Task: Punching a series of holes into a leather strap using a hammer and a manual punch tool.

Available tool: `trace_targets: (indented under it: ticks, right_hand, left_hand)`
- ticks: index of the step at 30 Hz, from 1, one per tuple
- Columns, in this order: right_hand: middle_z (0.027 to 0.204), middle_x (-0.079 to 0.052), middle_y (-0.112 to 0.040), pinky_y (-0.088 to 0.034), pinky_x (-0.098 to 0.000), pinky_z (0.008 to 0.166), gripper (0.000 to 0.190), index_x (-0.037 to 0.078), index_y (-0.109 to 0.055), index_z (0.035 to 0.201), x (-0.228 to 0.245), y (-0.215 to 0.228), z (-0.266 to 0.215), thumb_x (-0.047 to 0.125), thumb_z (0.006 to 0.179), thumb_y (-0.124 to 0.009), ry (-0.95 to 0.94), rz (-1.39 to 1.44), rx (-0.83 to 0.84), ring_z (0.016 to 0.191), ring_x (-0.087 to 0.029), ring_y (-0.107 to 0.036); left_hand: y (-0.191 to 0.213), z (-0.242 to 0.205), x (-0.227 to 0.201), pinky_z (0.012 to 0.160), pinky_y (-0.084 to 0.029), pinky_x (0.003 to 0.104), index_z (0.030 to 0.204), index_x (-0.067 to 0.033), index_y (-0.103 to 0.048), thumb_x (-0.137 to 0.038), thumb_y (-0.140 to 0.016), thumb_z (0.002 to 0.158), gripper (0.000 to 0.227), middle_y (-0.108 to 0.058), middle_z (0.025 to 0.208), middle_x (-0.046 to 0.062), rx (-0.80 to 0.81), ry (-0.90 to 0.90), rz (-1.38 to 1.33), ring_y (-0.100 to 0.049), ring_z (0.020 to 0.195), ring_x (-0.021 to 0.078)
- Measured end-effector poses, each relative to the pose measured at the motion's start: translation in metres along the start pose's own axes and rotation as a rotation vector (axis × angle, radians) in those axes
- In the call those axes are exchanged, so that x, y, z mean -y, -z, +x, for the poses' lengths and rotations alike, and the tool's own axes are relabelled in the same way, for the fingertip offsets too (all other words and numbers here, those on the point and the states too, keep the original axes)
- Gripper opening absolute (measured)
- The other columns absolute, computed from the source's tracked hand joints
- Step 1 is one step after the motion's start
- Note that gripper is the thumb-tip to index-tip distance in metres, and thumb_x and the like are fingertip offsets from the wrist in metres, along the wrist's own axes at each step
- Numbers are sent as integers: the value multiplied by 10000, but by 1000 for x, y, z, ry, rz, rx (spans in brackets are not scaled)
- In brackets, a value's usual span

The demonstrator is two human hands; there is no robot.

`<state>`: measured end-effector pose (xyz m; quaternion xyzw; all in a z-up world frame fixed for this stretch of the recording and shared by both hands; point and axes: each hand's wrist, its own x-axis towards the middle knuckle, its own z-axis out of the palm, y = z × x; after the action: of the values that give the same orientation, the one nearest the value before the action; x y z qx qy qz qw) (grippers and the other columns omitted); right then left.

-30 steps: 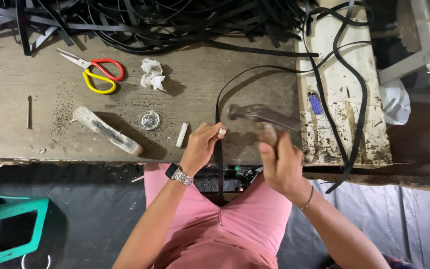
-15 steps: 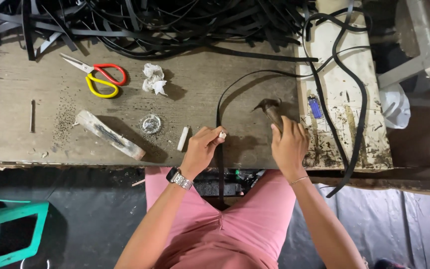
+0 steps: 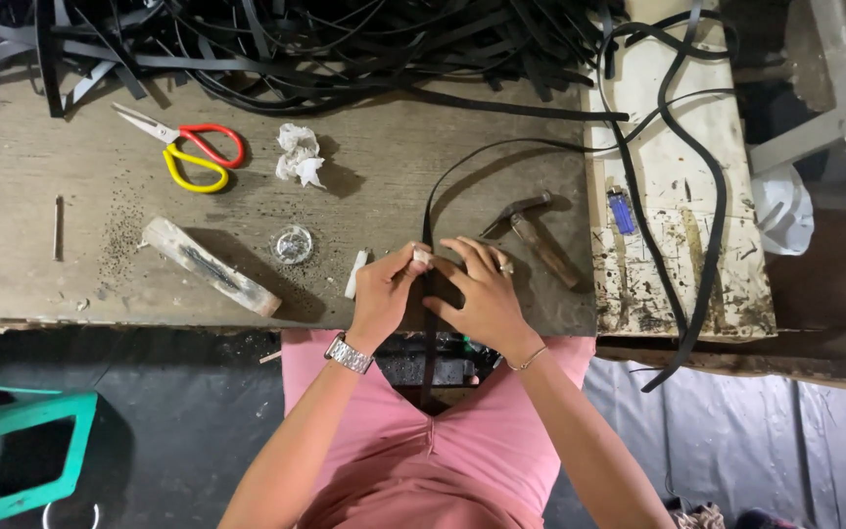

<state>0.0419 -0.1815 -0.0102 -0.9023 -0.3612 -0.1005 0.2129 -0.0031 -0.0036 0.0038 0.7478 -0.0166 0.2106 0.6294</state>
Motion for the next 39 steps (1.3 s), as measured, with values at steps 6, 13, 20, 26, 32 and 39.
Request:
trace_targets:
  ticks: [6,13,20,26,32,39]
  right_hand:
    - [1456,-37,-517,-317,-513,1165,635,294,-618,1357,2,6,-7,570,802,-756,-1,44,48,1431,-271,-443]
    - [1474,-87,-485,-273,-532,1207,671,244,-599,1374,4,10,-9,606,824,-732,0,95,89,1456,-312,-405]
    - [1518,-78,-391,-213,-552,1227,786,277,-526,1468,6,20,-3,600,784,-736,-61,80,278,1501,-314,-294]
    - [1529,-62,-364,-193,-563,1225,762,274,-529,1460,10,27,1,617,804,-709,-112,94,344,1515,-297,-255]
    - [1526,-70,-359,-219,-587,1205,736,233,-546,1440,9,26,-1,589,813,-699,-94,101,325,1507,-309,-260]
    - [1547,-73,-338,-257,-651,1167,725,204,-558,1425,11,30,0,583,822,-692,-119,118,355,1521,-322,-227]
  left_hand:
    - [3,-4,37,847,-551,339,1142,-44,-757,-160,-598,1044,220,-787,837,101,-176,107,-79,-703,822,144]
    - [0,-7,29,819,-576,346,1197,8,-729,-139,-658,1009,250,-791,882,160,-158,106,-104,-733,810,184]
    - [0,-13,50,785,-590,352,1191,0,-740,-134,-691,984,251,-785,871,150,-112,57,-34,-755,816,212]
    - [0,-7,9,808,-591,363,1153,-16,-760,-107,-694,971,214,-789,883,137,-78,30,-5,-760,831,223]
    - [-3,-5,6,811,-588,378,1157,3,-747,-105,-701,967,222,-792,906,147,-78,-14,5,-769,838,270]
    - [-6,-4,5,813,-589,389,1139,1,-752,-97,-711,960,208,-793,907,148,-84,-47,28,-773,852,291]
